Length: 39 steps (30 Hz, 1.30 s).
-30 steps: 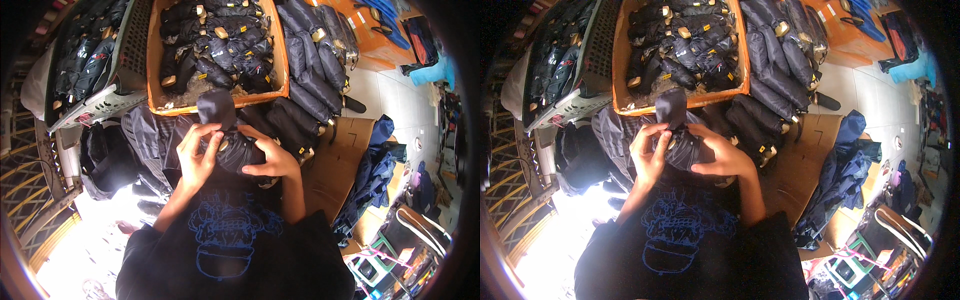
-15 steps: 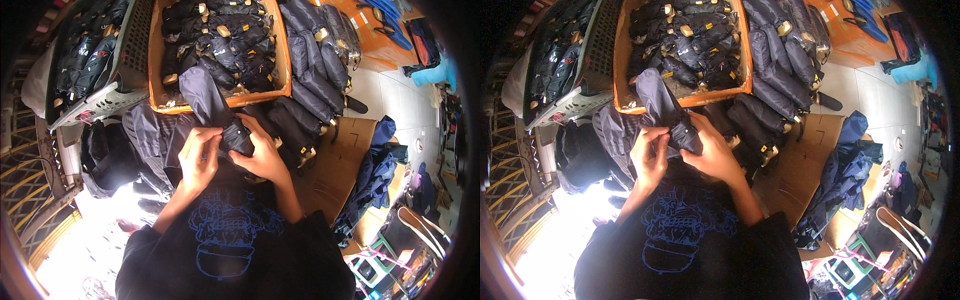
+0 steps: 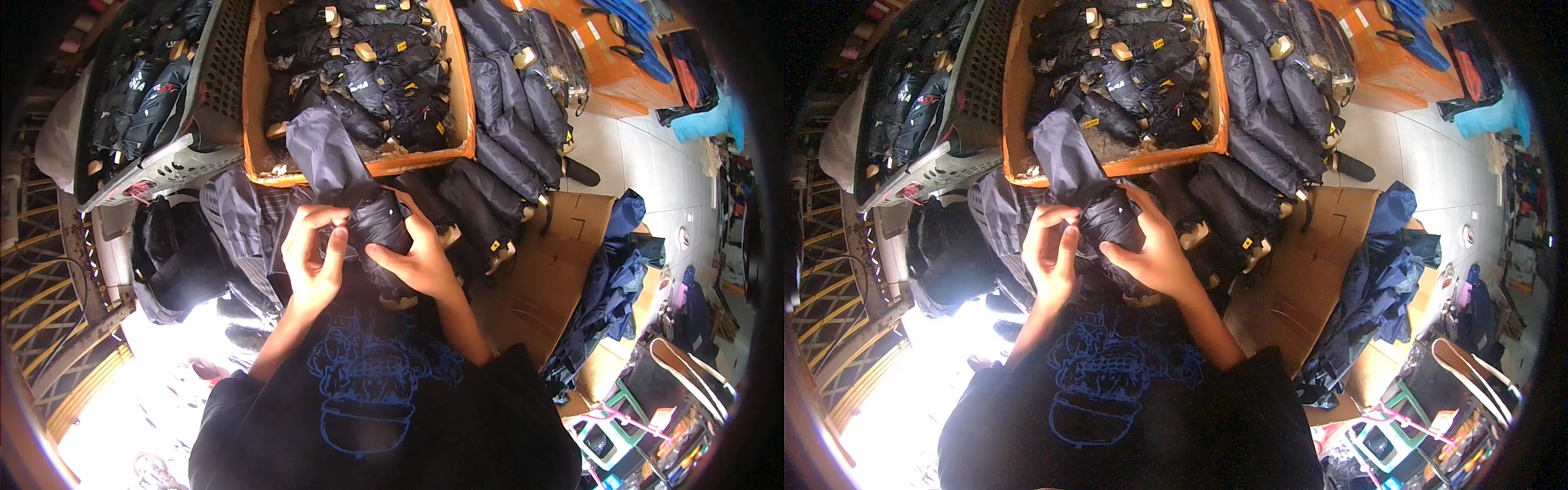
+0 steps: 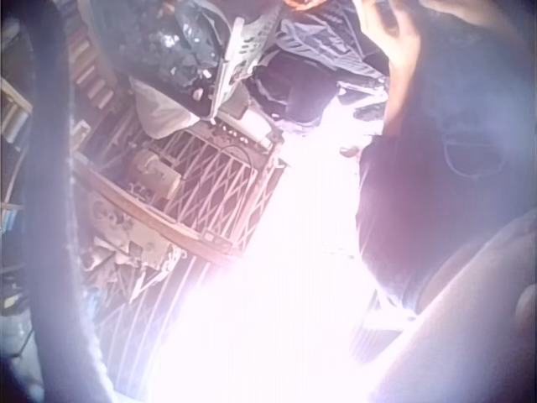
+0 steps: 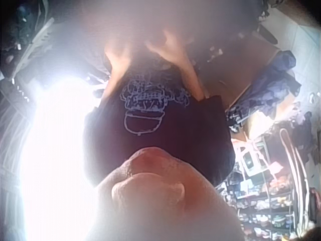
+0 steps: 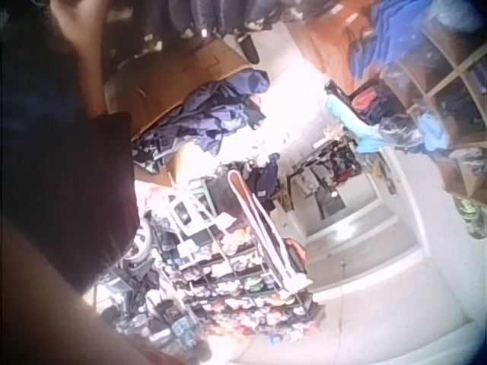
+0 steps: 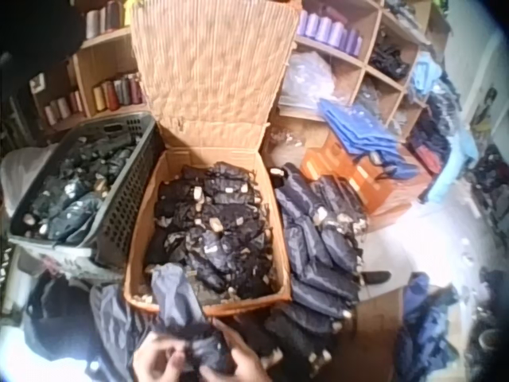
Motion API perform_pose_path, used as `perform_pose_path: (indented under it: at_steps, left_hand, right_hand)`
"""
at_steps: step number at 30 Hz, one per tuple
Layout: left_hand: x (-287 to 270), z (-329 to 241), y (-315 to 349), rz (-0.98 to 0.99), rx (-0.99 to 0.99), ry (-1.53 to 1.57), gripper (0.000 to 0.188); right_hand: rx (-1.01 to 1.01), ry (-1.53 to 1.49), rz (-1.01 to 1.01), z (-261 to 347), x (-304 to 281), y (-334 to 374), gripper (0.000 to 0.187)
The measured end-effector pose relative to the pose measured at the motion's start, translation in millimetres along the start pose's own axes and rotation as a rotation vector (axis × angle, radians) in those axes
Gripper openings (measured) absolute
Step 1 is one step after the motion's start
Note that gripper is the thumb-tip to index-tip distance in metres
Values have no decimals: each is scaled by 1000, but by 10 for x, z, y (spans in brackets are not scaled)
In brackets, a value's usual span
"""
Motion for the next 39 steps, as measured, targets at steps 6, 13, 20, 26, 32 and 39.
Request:
perform_pose_path:
  at_steps: [6, 13, 20, 26, 32, 39]
  left_hand:
    - [-29, 80, 6, 24, 50, 24, 27]
    - [-51, 188, 114, -124, -174, 94, 40]
    - [-134, 198, 16, -182, 91, -392, 34]
    - [-130, 86, -98, -80, 276, -558, 21]
    - [-135, 51, -106, -163, 126, -500, 12]
    - [-53, 56, 62, -201, -137, -315, 10]
  right_hand:
    - [239, -234, 46, 39, 34, 20, 59]
    - [360, -355, 65, -14, 10, 53, 37]
    - [402, -284, 172, -45, -28, 51, 43]
    - [367, -215, 185, -94, -58, 57, 46]
    - [301, -307, 40, 43, 42, 14, 42]
    - [60, -104, -24, 16, 117, 7, 56]
Point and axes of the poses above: each hand's wrist, its own y-axis away from the middle knuckle, its own x-axis out of the palm, z = x × y, the point moved 2 cm from there along -y, towards the middle knuckle, and after that the axes turned 10 degrees about -z, right-handed, at the moved point
